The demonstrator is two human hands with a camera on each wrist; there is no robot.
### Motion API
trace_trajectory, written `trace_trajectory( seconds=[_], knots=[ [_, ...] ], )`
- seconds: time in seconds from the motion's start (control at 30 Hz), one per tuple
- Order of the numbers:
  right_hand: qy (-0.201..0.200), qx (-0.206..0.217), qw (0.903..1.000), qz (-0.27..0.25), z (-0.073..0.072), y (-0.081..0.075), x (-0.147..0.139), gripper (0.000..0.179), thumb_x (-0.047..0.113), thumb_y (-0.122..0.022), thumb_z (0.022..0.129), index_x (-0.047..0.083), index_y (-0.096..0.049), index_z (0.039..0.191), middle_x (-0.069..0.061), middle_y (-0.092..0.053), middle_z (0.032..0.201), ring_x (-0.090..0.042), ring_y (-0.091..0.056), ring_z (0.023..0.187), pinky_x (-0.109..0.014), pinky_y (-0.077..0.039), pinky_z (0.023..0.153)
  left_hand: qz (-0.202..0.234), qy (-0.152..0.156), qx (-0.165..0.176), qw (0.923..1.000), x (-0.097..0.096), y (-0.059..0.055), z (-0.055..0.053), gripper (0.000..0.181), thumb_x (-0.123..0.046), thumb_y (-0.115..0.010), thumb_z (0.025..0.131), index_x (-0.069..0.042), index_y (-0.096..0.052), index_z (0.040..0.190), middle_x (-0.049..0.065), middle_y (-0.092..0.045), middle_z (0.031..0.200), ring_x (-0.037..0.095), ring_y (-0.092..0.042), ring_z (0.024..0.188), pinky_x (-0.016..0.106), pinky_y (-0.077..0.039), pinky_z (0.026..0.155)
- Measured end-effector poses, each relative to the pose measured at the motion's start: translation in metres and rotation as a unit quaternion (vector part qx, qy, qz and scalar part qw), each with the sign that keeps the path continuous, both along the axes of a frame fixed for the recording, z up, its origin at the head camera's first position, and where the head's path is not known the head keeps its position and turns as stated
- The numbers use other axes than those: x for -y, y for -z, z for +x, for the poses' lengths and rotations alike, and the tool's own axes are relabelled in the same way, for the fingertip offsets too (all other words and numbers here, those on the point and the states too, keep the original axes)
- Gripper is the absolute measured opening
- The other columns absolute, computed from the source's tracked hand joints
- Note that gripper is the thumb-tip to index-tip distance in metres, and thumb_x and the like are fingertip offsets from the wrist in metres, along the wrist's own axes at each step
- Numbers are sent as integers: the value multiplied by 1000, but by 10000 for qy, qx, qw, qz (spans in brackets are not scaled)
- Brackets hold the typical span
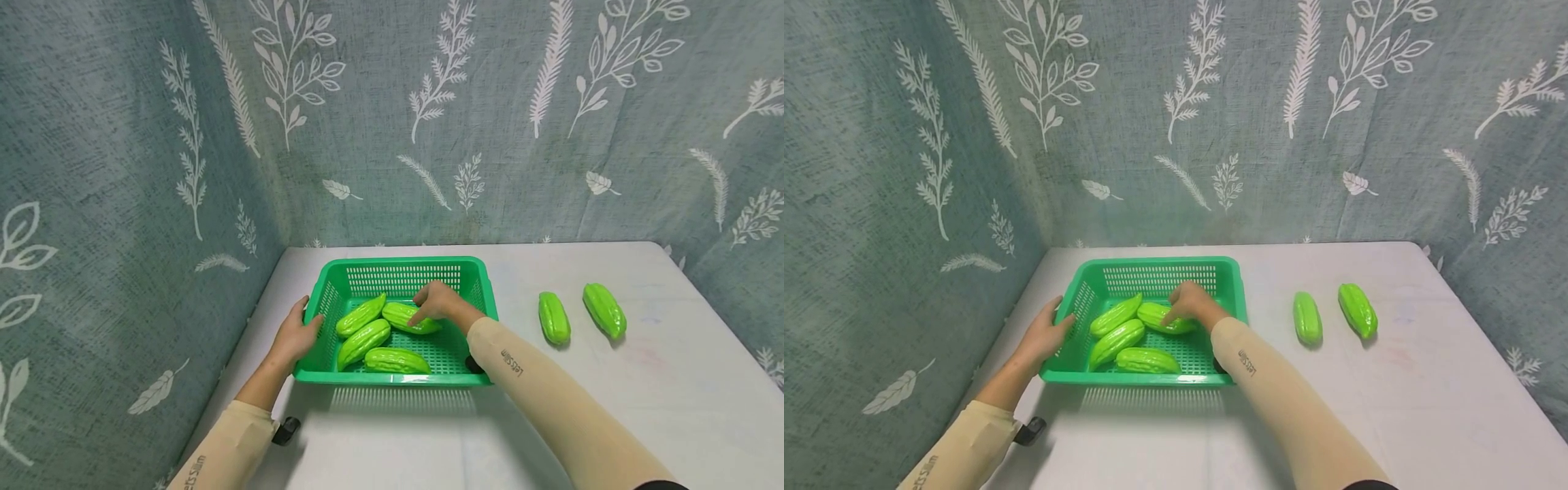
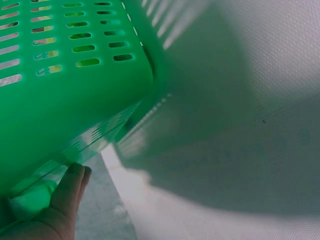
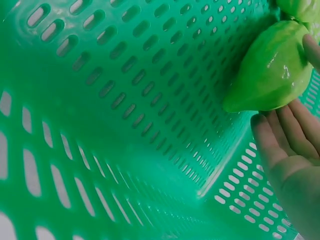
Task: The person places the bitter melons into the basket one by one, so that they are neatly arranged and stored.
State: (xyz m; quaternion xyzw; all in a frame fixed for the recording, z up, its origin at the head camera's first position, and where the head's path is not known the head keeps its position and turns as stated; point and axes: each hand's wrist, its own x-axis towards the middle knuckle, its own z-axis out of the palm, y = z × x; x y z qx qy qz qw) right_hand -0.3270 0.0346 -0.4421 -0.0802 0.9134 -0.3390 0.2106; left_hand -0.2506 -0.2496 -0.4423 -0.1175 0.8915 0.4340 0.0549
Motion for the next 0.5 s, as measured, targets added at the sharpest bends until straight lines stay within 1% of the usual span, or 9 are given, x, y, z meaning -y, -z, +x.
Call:
trace_trajectory(
  seconds=[0.2,0.3,0.5],
  knots=[
    [-2,63,10000,-44,1,-1,-1,55,23,-83,73,11,-64,123,-9,-62,128,-27,-56,121,-43,-48,97,41,73,-6,10000,0,-1,0,66,-28,-42,101,-14,-6,154,23,-19,155,43,-26,139,62,-31,106],
    [-5,33,10000,-87,1,-1,-3,50,24,-82,74,13,-66,121,-8,-62,129,-27,-55,122,-43,-48,97,67,105,10,9999,-1,-1,0,66,-29,-42,101,-14,-5,154,23,-21,155,43,-29,138,62,-32,105],
    [14,-73,9996,-270,-3,-7,-4,47,25,-80,75,14,-67,119,-7,-62,128,-27,-55,122,-42,-49,95,71,89,62,9999,0,-1,0,67,-30,-41,101,-16,-3,154,23,-19,156,44,-26,139,62,-32,105]
  ],
)
